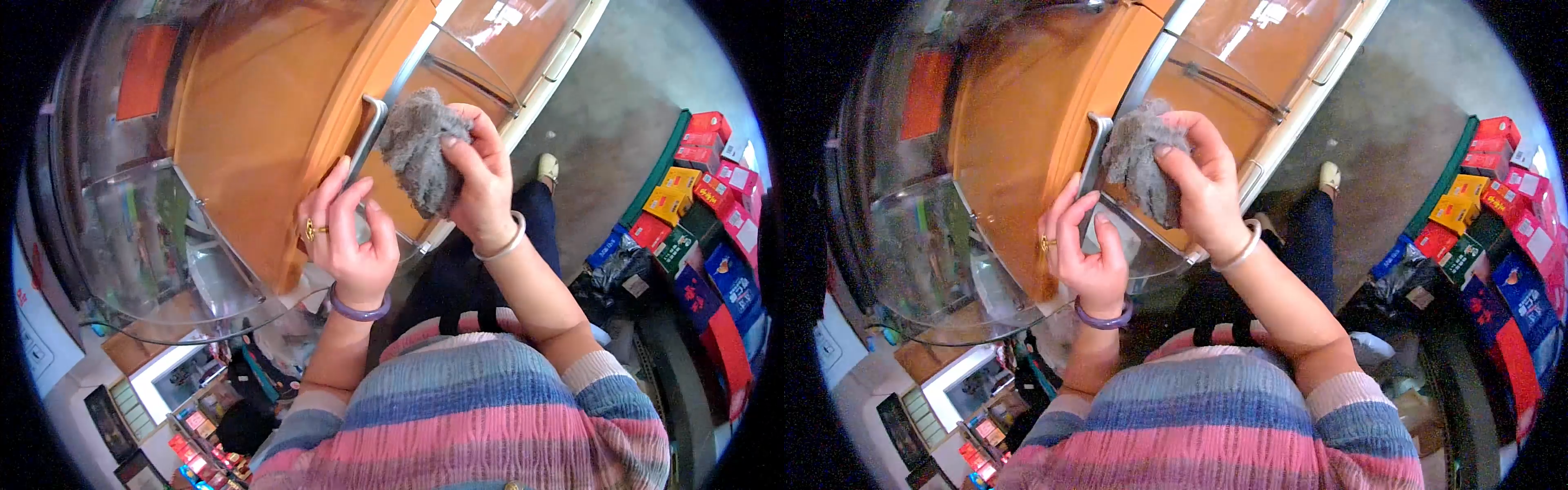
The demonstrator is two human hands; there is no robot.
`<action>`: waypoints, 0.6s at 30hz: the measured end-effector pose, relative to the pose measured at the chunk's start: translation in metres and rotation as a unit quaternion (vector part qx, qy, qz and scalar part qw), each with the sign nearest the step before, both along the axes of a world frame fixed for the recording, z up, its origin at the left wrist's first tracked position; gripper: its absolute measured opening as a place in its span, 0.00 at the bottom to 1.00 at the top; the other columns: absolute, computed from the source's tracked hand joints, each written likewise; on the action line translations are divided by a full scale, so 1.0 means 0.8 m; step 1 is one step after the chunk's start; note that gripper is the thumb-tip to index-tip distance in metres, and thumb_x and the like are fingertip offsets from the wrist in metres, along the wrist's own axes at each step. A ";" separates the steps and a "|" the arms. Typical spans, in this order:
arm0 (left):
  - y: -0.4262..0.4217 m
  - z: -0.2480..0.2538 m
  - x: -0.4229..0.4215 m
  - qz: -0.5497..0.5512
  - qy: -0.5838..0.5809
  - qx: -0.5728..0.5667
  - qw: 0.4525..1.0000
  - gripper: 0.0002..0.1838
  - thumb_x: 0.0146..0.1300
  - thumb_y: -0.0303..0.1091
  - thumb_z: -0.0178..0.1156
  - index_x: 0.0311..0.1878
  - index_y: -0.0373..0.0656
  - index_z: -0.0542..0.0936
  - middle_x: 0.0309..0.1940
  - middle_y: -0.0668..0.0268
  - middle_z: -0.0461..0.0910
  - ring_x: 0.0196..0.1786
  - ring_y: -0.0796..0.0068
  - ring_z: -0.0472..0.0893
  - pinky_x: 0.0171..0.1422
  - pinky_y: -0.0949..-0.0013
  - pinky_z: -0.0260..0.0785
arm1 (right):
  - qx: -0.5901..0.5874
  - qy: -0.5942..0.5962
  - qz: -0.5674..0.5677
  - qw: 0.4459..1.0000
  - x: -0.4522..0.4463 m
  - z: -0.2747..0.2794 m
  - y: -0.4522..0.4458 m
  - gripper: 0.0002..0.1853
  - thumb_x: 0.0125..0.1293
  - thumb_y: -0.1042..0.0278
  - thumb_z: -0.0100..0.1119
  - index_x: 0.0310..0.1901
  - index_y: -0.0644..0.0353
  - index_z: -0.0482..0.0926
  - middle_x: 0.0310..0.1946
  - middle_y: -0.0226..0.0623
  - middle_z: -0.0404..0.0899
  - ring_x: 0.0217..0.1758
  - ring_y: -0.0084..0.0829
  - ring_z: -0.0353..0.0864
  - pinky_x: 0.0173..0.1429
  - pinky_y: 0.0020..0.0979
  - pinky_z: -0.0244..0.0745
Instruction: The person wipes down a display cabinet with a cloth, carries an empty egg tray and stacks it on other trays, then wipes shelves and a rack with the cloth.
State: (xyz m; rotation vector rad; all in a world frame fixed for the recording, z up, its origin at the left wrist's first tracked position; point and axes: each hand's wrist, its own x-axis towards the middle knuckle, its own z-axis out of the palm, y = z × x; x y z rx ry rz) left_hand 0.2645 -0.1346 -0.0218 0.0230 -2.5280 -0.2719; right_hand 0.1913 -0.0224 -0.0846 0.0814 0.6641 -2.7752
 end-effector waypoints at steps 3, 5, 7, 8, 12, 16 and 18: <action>0.002 0.012 0.003 -0.013 -0.028 0.053 0.998 0.11 0.51 0.21 0.57 0.39 0.37 0.80 0.48 0.53 0.80 0.48 0.54 0.78 0.56 0.59 0.67 | -0.004 -0.051 0.078 0.996 -0.005 0.026 0.031 0.19 0.63 0.71 0.61 0.55 0.66 0.71 0.45 0.36 0.79 0.45 0.26 0.80 0.51 0.29 0.77; 0.004 0.015 0.004 -0.017 -0.018 0.062 0.998 0.09 0.51 0.22 0.57 0.37 0.39 0.80 0.48 0.57 0.80 0.46 0.56 0.77 0.53 0.59 0.66 | 0.108 -0.026 0.102 0.989 -0.006 0.037 0.052 0.18 0.59 0.74 0.64 0.50 0.65 0.74 0.41 0.35 0.81 0.41 0.26 0.81 0.46 0.27 0.78; 0.005 0.013 0.008 -0.022 -0.013 0.083 0.996 0.09 0.50 0.22 0.58 0.36 0.41 0.81 0.50 0.59 0.79 0.44 0.57 0.75 0.52 0.59 0.66 | 0.182 -0.002 0.087 0.979 -0.007 0.043 0.068 0.13 0.58 0.77 0.64 0.45 0.64 0.77 0.37 0.34 0.81 0.39 0.25 0.81 0.44 0.26 0.77; 0.005 0.013 0.010 -0.022 -0.010 0.085 0.996 0.09 0.50 0.23 0.58 0.36 0.41 0.81 0.50 0.60 0.79 0.45 0.57 0.75 0.52 0.59 0.66 | 0.205 0.029 0.088 0.974 -0.011 0.047 0.075 0.13 0.58 0.79 0.62 0.45 0.64 0.77 0.38 0.33 0.81 0.39 0.24 0.80 0.44 0.26 0.77; 0.008 0.018 0.013 -0.024 -0.008 0.095 0.995 0.09 0.49 0.23 0.58 0.35 0.42 0.81 0.50 0.61 0.79 0.46 0.58 0.74 0.52 0.59 0.66 | 0.412 0.289 0.020 0.864 -0.047 0.087 0.081 0.14 0.55 0.83 0.55 0.44 0.63 0.80 0.41 0.35 0.80 0.41 0.28 0.80 0.47 0.27 0.76; 0.016 0.020 0.022 -0.037 -0.011 0.104 0.994 0.08 0.49 0.23 0.59 0.35 0.42 0.81 0.50 0.61 0.79 0.46 0.57 0.74 0.53 0.58 0.66 | 0.550 0.502 -0.008 0.667 -0.067 0.115 0.066 0.18 0.47 0.85 0.53 0.41 0.60 0.82 0.41 0.38 0.76 0.47 0.36 0.77 0.52 0.30 0.73; 0.027 0.024 0.030 -0.046 -0.024 0.108 0.993 0.08 0.50 0.24 0.60 0.35 0.42 0.81 0.51 0.60 0.78 0.47 0.56 0.74 0.54 0.57 0.66 | 0.551 0.607 -0.011 0.573 -0.075 0.114 0.056 0.18 0.44 0.84 0.57 0.39 0.58 0.82 0.40 0.38 0.73 0.45 0.39 0.76 0.50 0.33 0.75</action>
